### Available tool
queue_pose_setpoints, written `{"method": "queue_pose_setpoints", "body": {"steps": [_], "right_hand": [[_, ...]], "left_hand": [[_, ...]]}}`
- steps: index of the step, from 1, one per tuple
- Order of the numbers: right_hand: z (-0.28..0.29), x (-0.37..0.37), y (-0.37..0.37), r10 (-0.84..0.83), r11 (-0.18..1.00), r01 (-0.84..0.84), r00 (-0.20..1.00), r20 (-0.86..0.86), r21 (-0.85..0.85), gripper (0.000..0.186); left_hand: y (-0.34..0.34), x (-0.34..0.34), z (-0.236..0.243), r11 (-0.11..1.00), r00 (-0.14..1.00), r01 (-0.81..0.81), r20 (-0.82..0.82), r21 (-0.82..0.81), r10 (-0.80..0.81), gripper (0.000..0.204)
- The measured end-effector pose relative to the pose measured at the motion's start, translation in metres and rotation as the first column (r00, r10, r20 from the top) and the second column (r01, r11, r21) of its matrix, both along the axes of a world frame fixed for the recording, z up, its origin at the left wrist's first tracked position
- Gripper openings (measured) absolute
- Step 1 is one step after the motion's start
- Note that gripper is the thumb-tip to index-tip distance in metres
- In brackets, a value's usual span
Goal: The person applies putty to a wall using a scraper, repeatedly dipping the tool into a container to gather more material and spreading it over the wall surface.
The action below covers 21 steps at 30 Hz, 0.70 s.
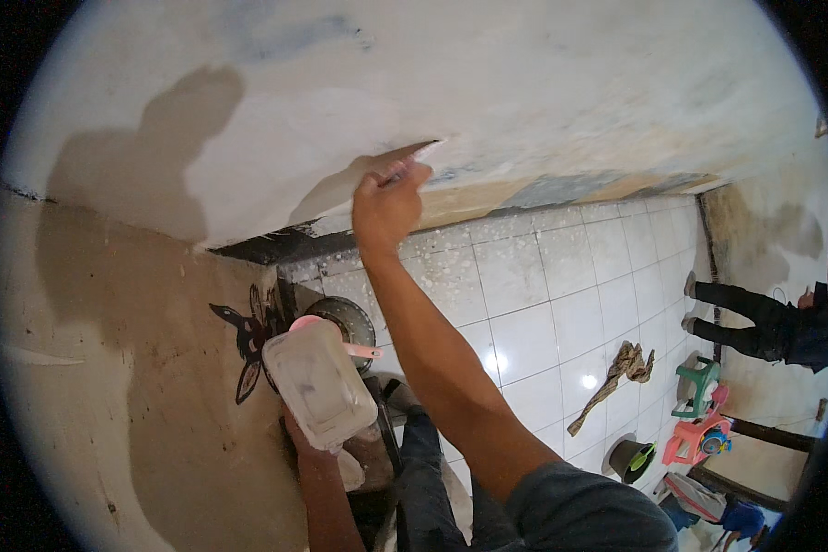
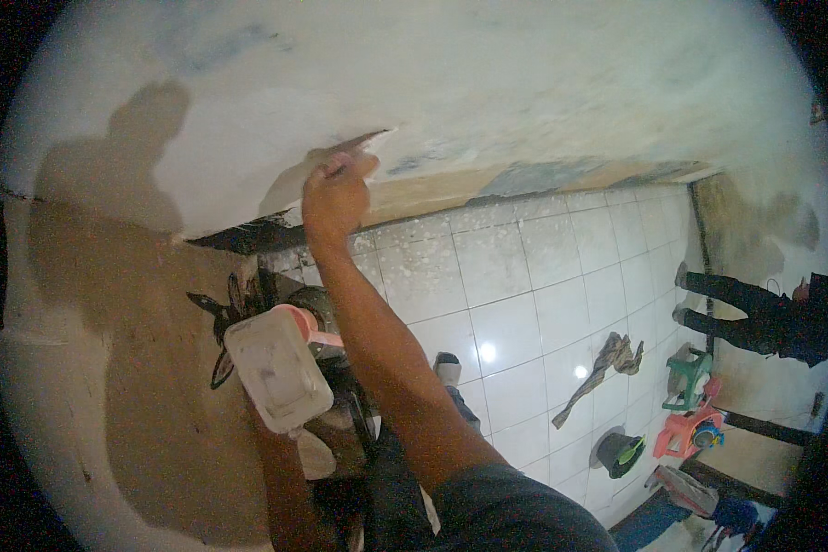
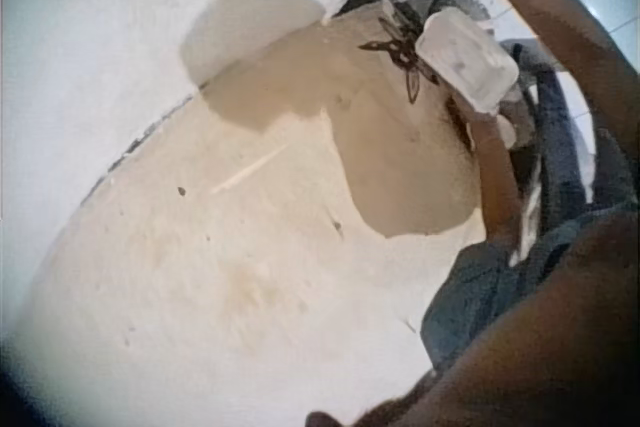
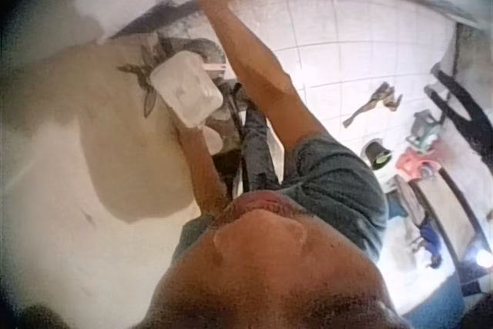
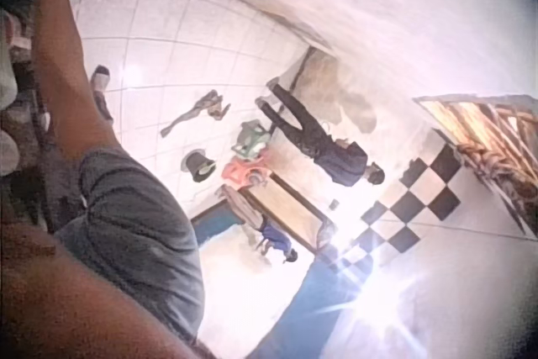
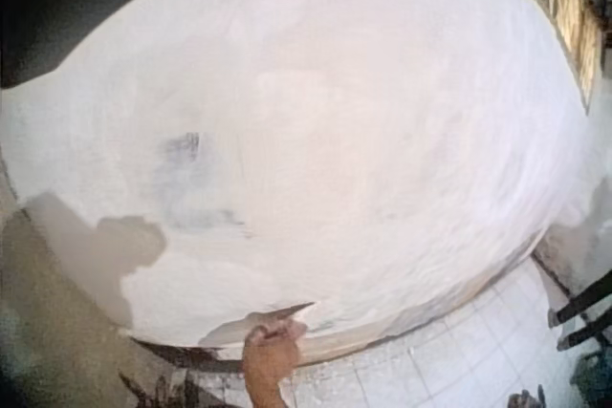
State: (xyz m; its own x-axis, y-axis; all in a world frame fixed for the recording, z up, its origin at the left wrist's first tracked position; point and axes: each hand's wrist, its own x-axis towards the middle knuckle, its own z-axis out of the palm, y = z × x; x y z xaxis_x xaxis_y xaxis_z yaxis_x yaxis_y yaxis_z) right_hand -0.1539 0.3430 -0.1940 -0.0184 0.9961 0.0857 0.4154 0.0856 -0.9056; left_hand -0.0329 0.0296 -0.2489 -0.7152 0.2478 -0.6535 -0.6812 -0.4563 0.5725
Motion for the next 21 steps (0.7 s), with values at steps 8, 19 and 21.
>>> {"method": "queue_pose_setpoints", "body": {"steps": [8, 19, 21], "right_hand": [[-0.032, 0.049, -0.045, 0.336, 0.93, -0.314, 0.937, 0.097, -0.188, 0.035], [-0.054, 0.074, 0.051, 0.314, 0.935, -0.233, 0.895, -0.318, 0.267, 0.026], [-0.053, 0.072, 0.053, 0.351, 0.924, -0.271, 0.881, -0.317, 0.271, 0.027]], "left_hand": [[-0.025, -0.005, -0.002, 0.998, 0.998, -0.055, 0.016, -0.026, 0.055, 0.054], [-0.038, 0.01, -0.02, 0.998, 0.996, -0.062, 0.065, -0.031, 0.064, 0.054], [-0.038, 0.013, -0.022, 0.998, 0.995, -0.064, 0.069, -0.028, 0.066, 0.054]]}}
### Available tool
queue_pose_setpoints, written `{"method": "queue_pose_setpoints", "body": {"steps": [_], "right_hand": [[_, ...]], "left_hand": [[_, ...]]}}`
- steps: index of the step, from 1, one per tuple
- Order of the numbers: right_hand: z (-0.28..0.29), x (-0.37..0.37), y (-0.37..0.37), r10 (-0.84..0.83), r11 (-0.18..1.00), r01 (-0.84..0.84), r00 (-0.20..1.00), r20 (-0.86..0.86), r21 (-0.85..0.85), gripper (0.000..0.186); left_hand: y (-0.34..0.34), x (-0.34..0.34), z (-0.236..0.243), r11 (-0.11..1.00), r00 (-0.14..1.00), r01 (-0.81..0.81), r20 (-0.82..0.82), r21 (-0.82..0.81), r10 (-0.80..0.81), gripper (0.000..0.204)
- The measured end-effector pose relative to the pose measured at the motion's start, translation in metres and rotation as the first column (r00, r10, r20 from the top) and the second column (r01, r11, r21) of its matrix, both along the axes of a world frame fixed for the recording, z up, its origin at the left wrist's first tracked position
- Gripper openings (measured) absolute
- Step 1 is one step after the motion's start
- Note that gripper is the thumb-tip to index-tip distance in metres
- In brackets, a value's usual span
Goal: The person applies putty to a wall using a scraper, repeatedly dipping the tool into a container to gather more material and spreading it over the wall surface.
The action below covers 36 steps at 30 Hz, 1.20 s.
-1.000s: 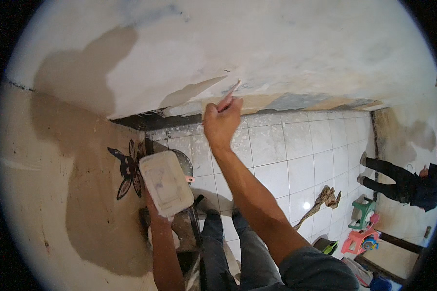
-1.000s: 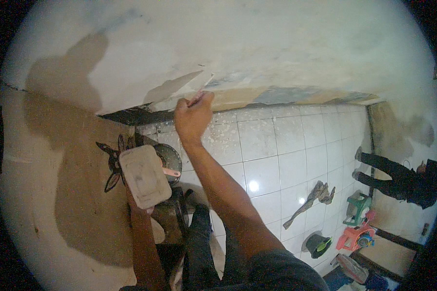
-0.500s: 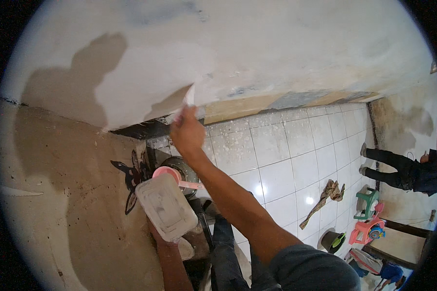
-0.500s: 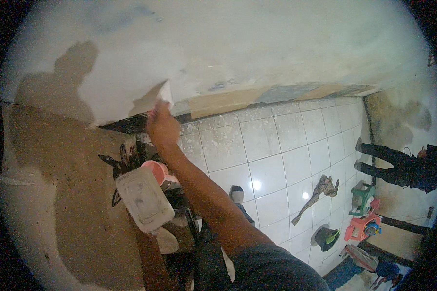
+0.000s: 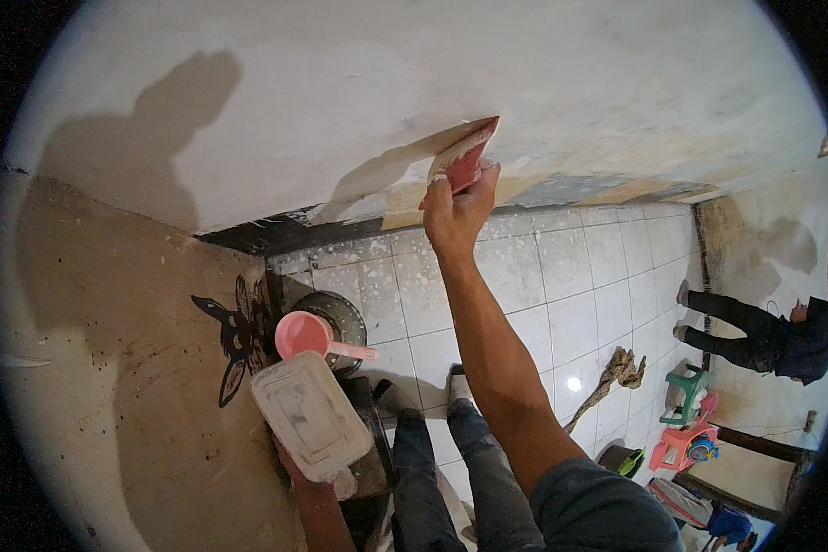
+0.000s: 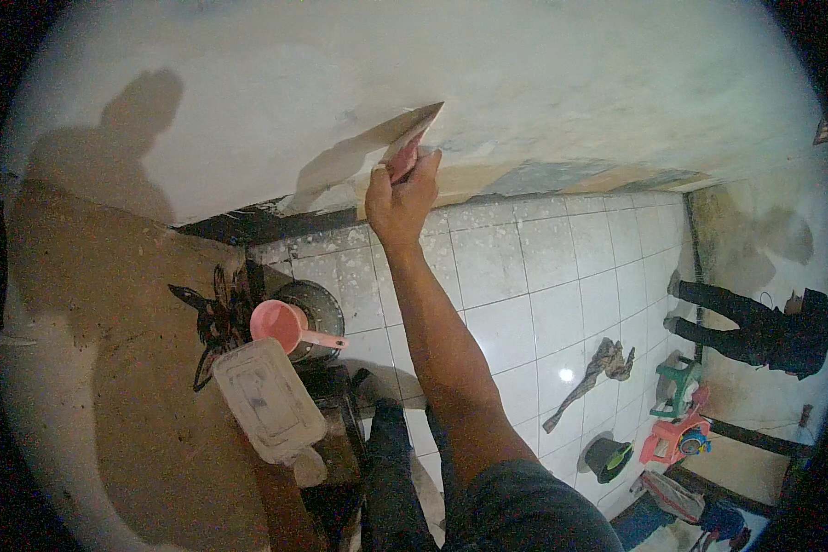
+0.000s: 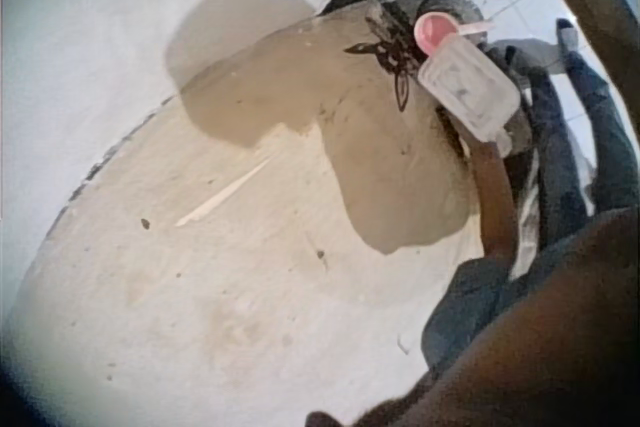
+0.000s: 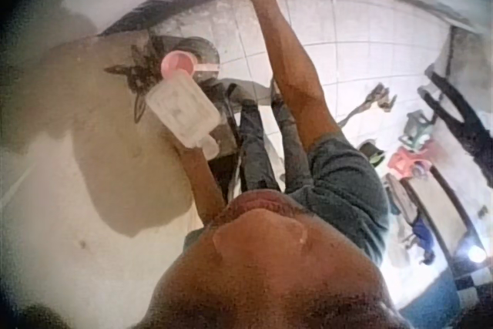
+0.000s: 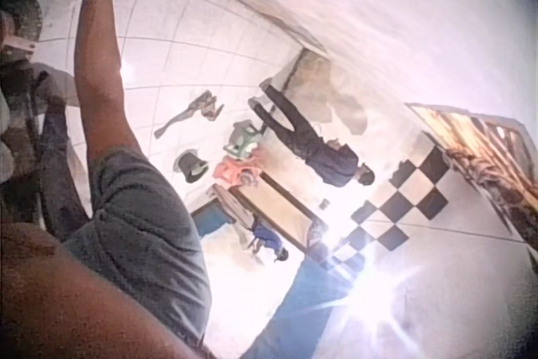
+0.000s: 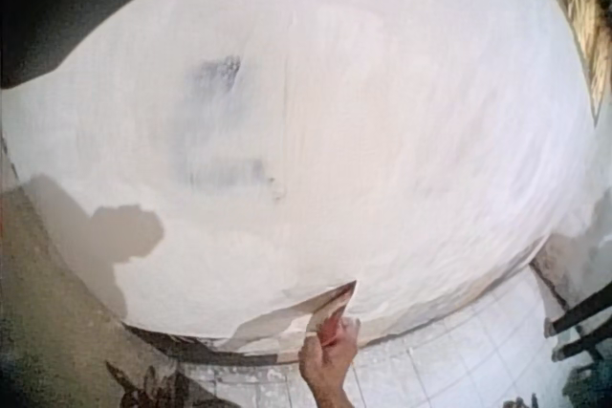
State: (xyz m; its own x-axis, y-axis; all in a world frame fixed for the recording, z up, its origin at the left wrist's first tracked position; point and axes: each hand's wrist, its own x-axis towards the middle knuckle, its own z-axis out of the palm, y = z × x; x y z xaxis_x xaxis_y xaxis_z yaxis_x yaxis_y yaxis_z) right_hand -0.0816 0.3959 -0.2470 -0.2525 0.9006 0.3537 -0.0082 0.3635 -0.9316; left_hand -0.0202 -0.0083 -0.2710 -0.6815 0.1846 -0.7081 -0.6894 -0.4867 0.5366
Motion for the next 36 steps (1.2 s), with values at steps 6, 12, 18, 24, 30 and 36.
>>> {"method": "queue_pose_setpoints", "body": {"steps": [6, 12, 18, 24, 30, 36], "right_hand": [[-0.006, -0.036, -0.033, 0.044, 0.858, -0.179, 0.96, 0.277, 0.482, 0.022], [-0.026, -0.008, -0.061, -0.019, 0.796, -0.201, 0.934, 0.356, 0.571, 0.02], [-0.021, -0.013, -0.008, -0.233, 0.875, -0.021, 0.857, 0.46, 0.483, 0.028], [-0.057, -0.041, -0.037, 0.058, 0.659, -0.368, 0.895, 0.443, 0.656, 0.029], [-0.058, 0.032, -0.047, 0.044, 0.965, -0.08, 0.988, 0.145, 0.249, 0.022], [0.006, -0.001, -0.016, -0.065, 0.968, -0.008, 0.956, -0.285, -0.25, 0.024]], "left_hand": [[-0.007, 0.008, -0.007, 1.0, 1.0, -0.012, 0.009, -0.009, 0.012, 0.054], [-0.01, 0.012, -0.011, 1.0, 1.0, -0.013, 0.011, -0.02, 0.013, 0.054], [-0.011, 0.019, -0.018, 1.0, 1.0, -0.007, 0.028, -0.029, 0.008, 0.054], [-0.012, 0.026, -0.024, 0.998, 1.0, 0.001, 0.029, -0.058, 0.0, 0.054], [-0.007, 0.033, -0.023, 0.998, 0.999, -0.001, 0.035, -0.055, 0.002, 0.054], [-0.001, 0.039, -0.022, 0.999, 0.999, 0.003, 0.036, -0.046, -0.002, 0.054]]}}
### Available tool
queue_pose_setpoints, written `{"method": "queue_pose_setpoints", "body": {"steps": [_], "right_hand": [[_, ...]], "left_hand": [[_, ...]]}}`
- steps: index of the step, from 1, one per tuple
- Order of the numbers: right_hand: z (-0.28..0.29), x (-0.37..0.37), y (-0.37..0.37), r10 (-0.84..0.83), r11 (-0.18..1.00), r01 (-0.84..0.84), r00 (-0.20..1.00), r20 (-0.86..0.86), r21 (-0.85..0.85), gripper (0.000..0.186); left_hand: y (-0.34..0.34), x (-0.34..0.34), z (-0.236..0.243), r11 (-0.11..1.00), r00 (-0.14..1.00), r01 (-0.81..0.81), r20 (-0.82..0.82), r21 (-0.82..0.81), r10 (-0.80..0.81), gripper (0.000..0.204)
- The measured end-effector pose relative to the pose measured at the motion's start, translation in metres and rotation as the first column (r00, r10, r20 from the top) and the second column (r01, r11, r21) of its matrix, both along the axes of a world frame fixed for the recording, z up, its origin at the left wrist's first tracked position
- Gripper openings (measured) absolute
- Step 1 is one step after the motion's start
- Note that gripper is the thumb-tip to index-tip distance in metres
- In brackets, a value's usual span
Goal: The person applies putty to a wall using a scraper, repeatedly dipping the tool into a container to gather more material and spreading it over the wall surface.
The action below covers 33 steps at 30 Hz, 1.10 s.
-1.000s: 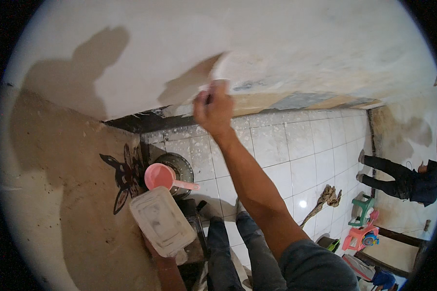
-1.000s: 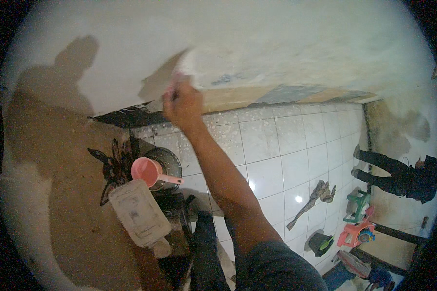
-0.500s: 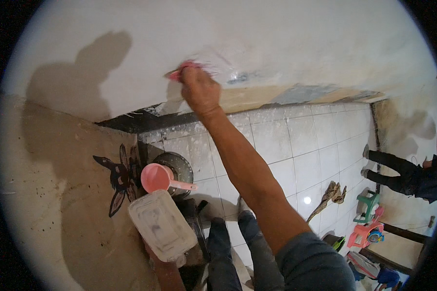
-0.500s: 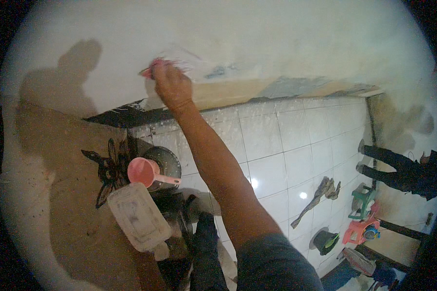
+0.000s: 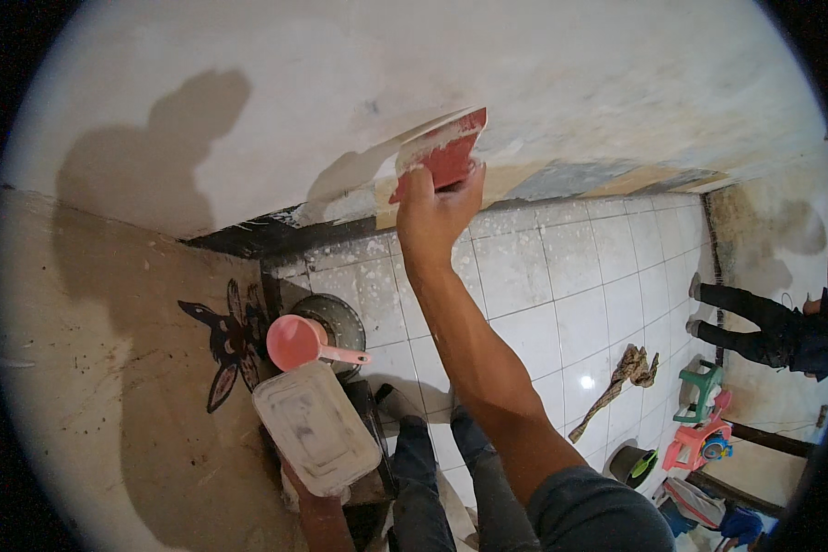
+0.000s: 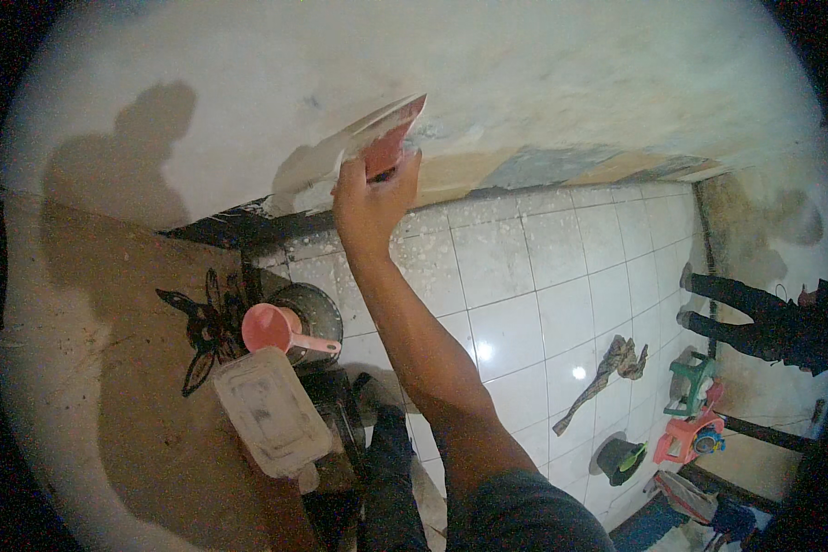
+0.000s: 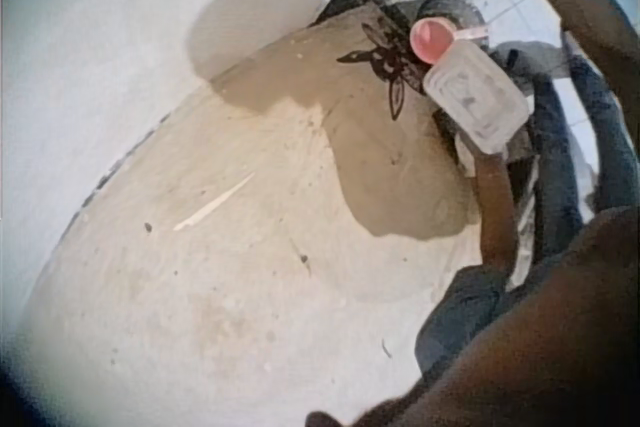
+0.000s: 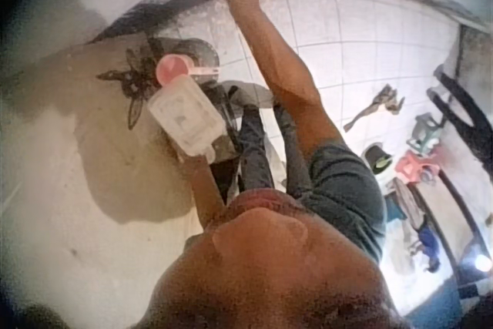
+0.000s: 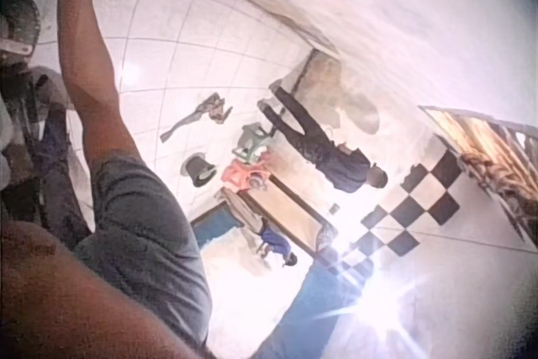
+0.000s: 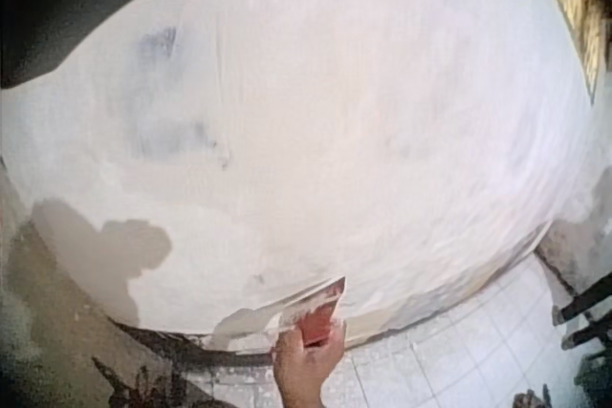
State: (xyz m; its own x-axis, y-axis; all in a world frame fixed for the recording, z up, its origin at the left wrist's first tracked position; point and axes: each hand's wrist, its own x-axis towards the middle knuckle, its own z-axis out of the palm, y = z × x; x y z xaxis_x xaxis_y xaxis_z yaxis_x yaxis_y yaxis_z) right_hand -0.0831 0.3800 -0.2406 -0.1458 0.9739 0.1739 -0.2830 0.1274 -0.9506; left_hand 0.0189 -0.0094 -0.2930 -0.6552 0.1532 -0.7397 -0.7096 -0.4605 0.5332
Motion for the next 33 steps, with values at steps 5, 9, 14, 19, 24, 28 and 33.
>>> {"method": "queue_pose_setpoints", "body": {"steps": [5, 9, 14, 19, 24, 28, 33], "right_hand": [[0.03, -0.039, -0.001, -0.197, 0.972, 0.178, 0.973, 0.122, 0.153, 0.018], [0.011, -0.09, -0.031, -0.093, 0.777, -0.168, 0.923, 0.373, 0.607, 0.026], [-0.05, -0.051, -0.061, -0.132, 0.168, -0.3, 0.937, 0.323, 0.939, 0.022], [-0.062, 0.019, -0.021, -0.259, 0.376, -0.385, 0.83, 0.495, 0.843, 0.028], [-0.042, -0.002, 0.031, -0.419, 0.431, -0.217, 0.812, 0.407, 0.876, 0.023], [-0.059, -0.047, 0.018, -0.311, 0.376, -0.468, 0.749, 0.585, 0.8, 0.027], [-0.099, 0.007, -0.044, -0.088, 0.236, -0.63, 0.744, 0.662, 0.74, 0.035]], "left_hand": [[-0.002, -0.001, 0.001, 1.0, 1.0, -0.005, -0.005, 0.006, 0.005, 0.054], [-0.009, -0.001, 0.001, 1.0, 1.0, -0.012, -0.006, -0.006, 0.012, 0.054], [-0.014, -0.002, -0.002, 1.0, 1.0, -0.021, -0.002, -0.014, 0.021, 0.054], [-0.015, 0.001, -0.007, 0.999, 0.999, -0.036, 0.022, -0.011, 0.036, 0.054], [-0.013, 0.002, -0.011, 1.0, 0.999, -0.026, 0.028, -0.008, 0.026, 0.053], [-0.01, 0.0, -0.01, 1.0, 1.0, -0.012, 0.021, -0.025, 0.013, 0.053], [-0.004, -0.002, -0.01, 1.0, 1.0, -0.011, 0.013, -0.019, 0.011, 0.053]]}}
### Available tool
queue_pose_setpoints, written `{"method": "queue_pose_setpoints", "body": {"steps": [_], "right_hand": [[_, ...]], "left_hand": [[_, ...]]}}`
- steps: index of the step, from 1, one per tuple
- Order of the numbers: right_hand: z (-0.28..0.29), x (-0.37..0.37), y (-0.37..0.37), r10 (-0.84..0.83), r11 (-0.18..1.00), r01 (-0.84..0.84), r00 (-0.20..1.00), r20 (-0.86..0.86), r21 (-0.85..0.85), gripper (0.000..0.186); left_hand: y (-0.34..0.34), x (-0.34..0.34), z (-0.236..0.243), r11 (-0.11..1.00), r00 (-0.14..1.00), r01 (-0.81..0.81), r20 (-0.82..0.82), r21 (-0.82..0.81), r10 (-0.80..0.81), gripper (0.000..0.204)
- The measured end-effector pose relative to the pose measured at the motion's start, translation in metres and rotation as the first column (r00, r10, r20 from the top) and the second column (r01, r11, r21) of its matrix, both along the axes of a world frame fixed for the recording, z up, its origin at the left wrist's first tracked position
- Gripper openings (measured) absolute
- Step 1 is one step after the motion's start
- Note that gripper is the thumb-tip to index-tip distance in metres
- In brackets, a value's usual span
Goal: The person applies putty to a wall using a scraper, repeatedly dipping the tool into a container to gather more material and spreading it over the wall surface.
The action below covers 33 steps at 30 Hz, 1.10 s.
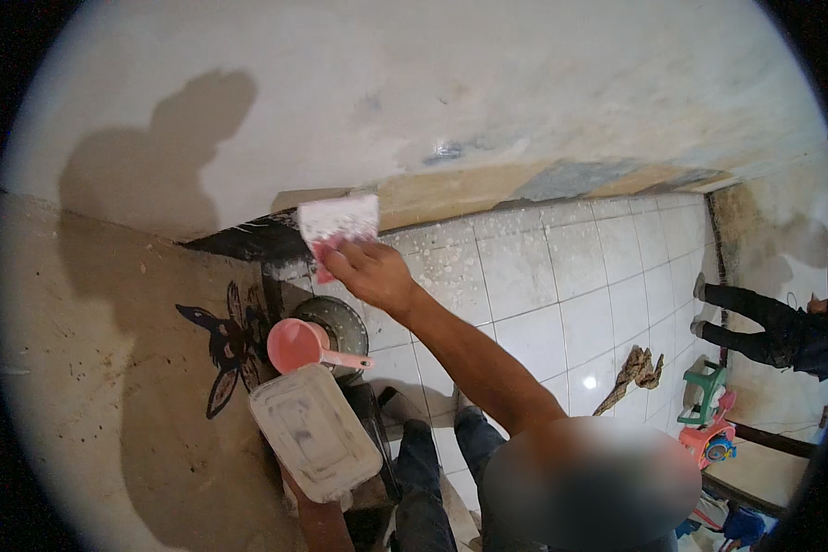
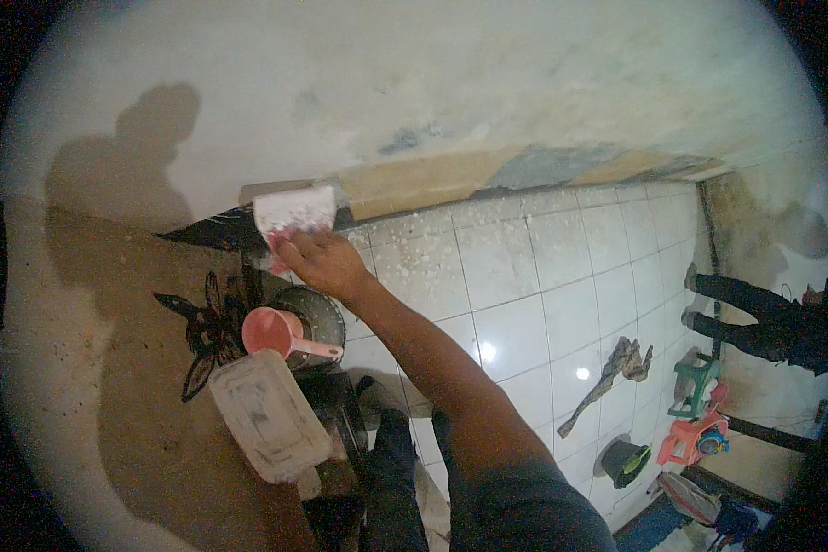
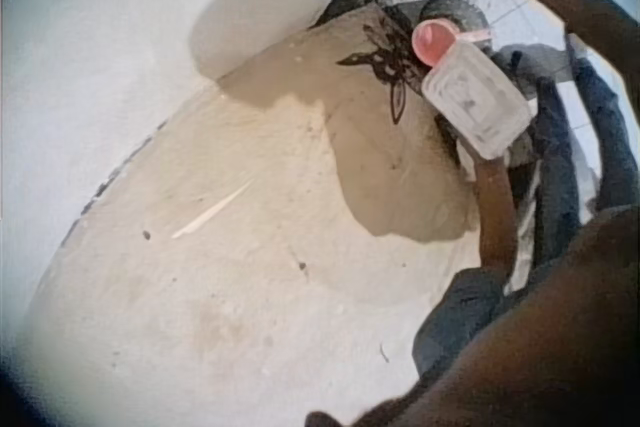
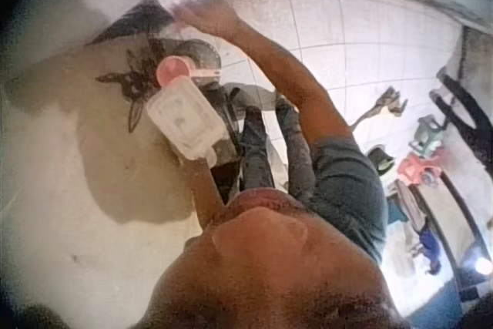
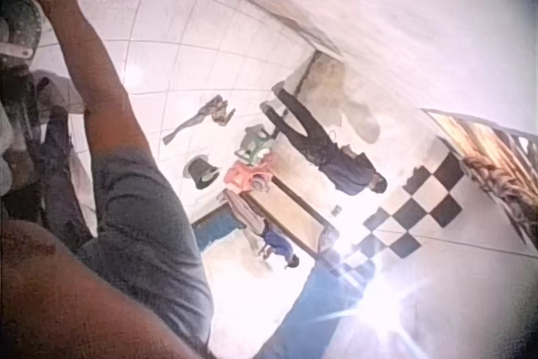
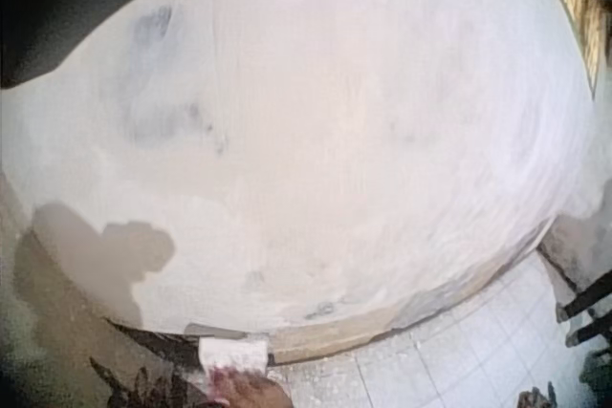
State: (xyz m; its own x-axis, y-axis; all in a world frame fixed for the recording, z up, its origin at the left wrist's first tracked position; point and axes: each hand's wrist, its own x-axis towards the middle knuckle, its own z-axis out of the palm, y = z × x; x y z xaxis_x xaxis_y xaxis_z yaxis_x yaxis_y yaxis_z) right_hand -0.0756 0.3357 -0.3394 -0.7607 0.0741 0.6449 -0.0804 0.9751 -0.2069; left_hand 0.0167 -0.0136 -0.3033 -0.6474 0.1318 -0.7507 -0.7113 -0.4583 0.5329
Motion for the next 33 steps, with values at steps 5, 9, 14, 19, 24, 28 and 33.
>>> {"method": "queue_pose_setpoints", "body": {"steps": [5, 9, 14, 19, 24, 28, 33], "right_hand": [[0.044, 0.032, 0.038, -0.232, 0.972, 0.234, 0.944, -0.232, -0.021, 0.019], [0.091, 0.015, 0.085, -0.183, 0.926, 0.282, 0.917, -0.356, 0.252, 0.02], [0.054, -0.008, 0.105, -0.177, 0.88, 0.209, 0.978, -0.113, 0.426, 0.021], [0.013, 0.037, 0.058, 0.045, 0.969, -0.034, 0.998, -0.036, 0.245, 0.022], [0.053, 0.045, 0.015, -0.444, 0.627, 0.322, 0.896, 0.013, -0.709, 0.017], [0.092, 0.003, 0.033, -0.687, 0.32, 0.209, 0.723, -0.075, -0.924, 0.017], [0.106, -0.102, 0.023, -0.539, 0.744, 0.242, 0.768, -0.346, -0.623, 0.023]], "left_hand": [[0.003, 0.001, -0.001, 1.0, 1.0, 0.002, 0.004, 0.001, -0.002, 0.053], [0.006, 0.003, -0.003, 1.0, 1.0, -0.003, 0.017, 0.012, 0.003, 0.053], [0.01, 0.005, -0.002, 1.0, 1.0, -0.001, 0.024, 0.019, 0.001, 0.053], [0.012, 0.007, 0.0, 1.0, 1.0, -0.002, 0.015, 0.021, 0.002, 0.053], [0.013, 0.011, 0.0, 1.0, 1.0, -0.008, 0.023, 0.014, 0.008, 0.053], [0.012, 0.01, 0.003, 1.0, 1.0, -0.013, 0.022, 0.016, 0.012, 0.053], [0.011, 0.01, 0.004, 1.0, 1.0, -0.012, 0.015, 0.012, 0.012, 0.053]]}}
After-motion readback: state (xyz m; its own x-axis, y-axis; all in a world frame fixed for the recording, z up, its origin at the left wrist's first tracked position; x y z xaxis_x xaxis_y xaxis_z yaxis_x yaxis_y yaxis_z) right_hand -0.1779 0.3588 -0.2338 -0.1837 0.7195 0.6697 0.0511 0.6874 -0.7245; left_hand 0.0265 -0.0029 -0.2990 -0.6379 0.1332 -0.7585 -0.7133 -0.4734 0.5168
